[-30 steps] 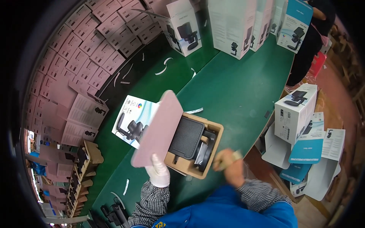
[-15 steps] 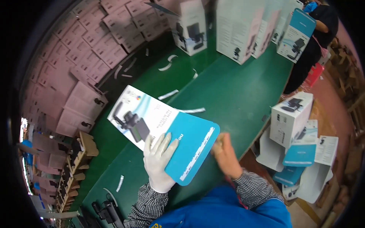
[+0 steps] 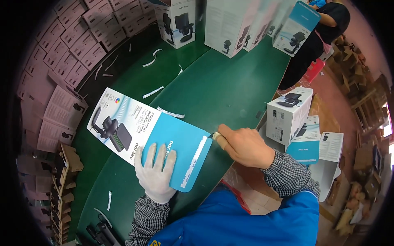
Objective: The person packages electronic devices and accessories into retail packaging boxes by hand, placing protective foam, manuals, and component trays inside.
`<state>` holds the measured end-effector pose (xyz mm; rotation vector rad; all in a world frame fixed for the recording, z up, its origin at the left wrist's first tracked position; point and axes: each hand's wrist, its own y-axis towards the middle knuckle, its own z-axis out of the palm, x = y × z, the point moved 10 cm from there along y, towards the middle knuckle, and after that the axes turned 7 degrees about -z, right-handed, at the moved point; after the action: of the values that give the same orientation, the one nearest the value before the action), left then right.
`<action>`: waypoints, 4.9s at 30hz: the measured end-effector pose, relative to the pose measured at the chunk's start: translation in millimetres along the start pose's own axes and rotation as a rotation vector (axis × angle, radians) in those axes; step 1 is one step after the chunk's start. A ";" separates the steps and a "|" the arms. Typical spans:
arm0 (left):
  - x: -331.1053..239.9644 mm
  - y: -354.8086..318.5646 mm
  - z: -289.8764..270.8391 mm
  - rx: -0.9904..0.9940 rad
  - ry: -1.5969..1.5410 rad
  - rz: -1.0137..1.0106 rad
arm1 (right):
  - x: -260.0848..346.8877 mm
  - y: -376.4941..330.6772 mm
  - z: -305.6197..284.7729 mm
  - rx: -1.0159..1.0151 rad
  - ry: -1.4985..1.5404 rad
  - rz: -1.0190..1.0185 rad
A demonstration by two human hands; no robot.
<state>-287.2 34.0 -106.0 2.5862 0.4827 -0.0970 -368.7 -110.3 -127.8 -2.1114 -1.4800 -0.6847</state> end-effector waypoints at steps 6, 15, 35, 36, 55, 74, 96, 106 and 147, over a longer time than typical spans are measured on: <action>6.6 -2.7 3.4 -0.006 0.031 -0.005 | -8.7 10.4 9.2 0.057 -0.067 0.080; 10.8 -5.4 0.2 -0.021 0.044 -0.006 | -9.9 20.3 22.9 0.121 -0.001 0.129; 6.6 -0.3 -3.8 -0.017 0.045 -0.032 | -6.4 17.8 -7.3 -0.040 -0.314 0.024; 7.0 -0.6 -3.8 -0.024 0.047 -0.034 | -2.9 17.1 -12.1 -0.071 -0.345 0.014; 3.1 -1.5 -13.6 -0.005 0.032 -0.031 | 25.8 11.7 0.1 0.083 -0.068 -0.101; 84.0 57.6 -185.4 -0.102 -0.602 -0.179 | -21.3 40.6 -12.9 -0.758 0.292 0.018; 195.1 357.8 -139.9 -0.853 -1.133 -1.199 | -41.7 -82.9 -239.5 -0.679 -0.110 0.199; 112.1 333.1 -161.3 -0.389 -1.308 -0.979 | -48.5 -149.7 -283.3 -0.518 -0.135 0.283; 578.7 -51.5 -425.1 -0.022 0.561 -0.981 | 283.9 91.7 27.8 -0.494 0.540 -0.280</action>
<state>226.2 469.4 149.2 2.0792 1.8843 0.3069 -194.7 81.3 23.4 -1.8159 -1.3919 -1.7184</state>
